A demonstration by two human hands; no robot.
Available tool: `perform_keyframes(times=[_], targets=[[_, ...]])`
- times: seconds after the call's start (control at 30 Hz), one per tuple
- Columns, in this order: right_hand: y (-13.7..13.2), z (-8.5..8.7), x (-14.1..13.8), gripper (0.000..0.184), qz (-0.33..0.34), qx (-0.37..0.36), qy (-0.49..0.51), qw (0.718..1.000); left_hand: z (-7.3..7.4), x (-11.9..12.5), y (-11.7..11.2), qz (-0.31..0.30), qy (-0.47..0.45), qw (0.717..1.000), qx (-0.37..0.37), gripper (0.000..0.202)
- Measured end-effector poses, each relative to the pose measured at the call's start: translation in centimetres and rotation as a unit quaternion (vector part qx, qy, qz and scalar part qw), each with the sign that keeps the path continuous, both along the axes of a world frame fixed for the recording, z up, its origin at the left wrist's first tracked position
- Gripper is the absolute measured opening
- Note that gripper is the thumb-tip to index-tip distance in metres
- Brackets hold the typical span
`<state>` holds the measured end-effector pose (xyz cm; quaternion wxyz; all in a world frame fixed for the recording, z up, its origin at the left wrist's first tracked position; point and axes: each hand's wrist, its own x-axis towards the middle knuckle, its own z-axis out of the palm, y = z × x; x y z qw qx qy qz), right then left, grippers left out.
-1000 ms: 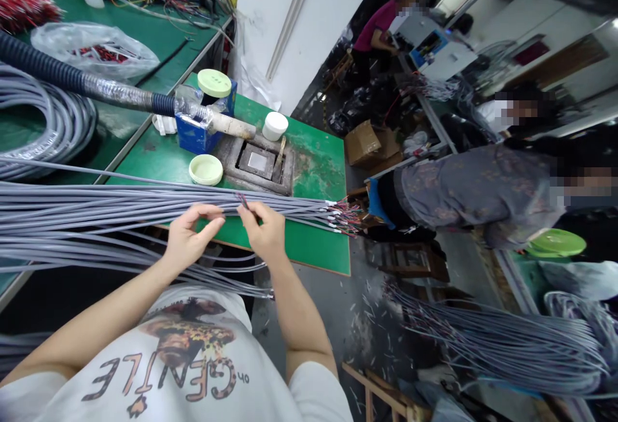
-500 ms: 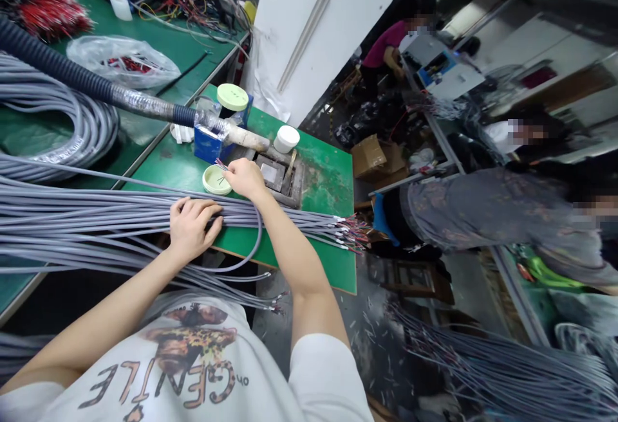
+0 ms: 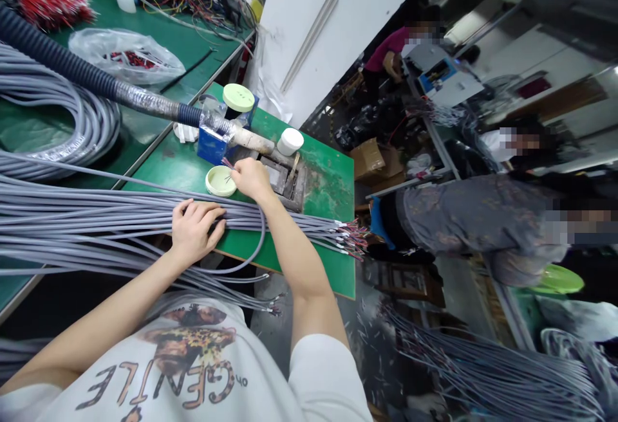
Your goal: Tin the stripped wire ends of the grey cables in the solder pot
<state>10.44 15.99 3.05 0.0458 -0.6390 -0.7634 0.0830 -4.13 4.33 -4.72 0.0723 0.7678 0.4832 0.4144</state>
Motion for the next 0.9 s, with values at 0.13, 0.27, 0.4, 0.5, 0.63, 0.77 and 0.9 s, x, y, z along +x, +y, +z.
perform_keyframes(times=[0.13, 0.27, 0.4, 0.5, 0.63, 0.77, 0.9], targets=[[-0.3, 1.3, 4.4, 0.029, -0.054, 0.059, 0.032, 0.996, -0.2, 0.0, 0.1, -0.004, -0.009, 1.0, 0.013, 0.02], [0.1, 0.6, 9.0, 0.029, -0.149, 0.079, 0.007, 0.986, -0.4, 0.0, 0.2, -0.008, -0.013, 1.0, 0.007, 0.021], [0.8, -1.0, 10.9, 0.025, -0.206, 0.05, -0.026, 0.977, -0.4, 0.1, 0.3, 0.003, -0.003, 0.999, 0.034, 0.02], [1.2, -1.8, 11.0, 0.024, -0.228, 0.032, -0.04, 0.972, -0.3, 0.2, 0.4, 0.01, 0.003, 0.998, 0.056, 0.019], [1.4, -2.1, 10.8, 0.024, -0.242, 0.016, -0.044, 0.969, -0.1, 0.2, 0.4, 0.013, 0.009, 0.998, 0.064, 0.019], [1.5, -2.2, 10.8, 0.024, -0.246, 0.011, -0.05, 0.968, -0.1, 0.2, 0.4, 0.017, 0.017, 0.997, 0.069, 0.018], [1.7, -2.4, 10.7, 0.024, -0.243, 0.008, -0.055, 0.968, -0.1, 0.2, 0.4, 0.018, 0.024, 0.997, 0.077, 0.017]])
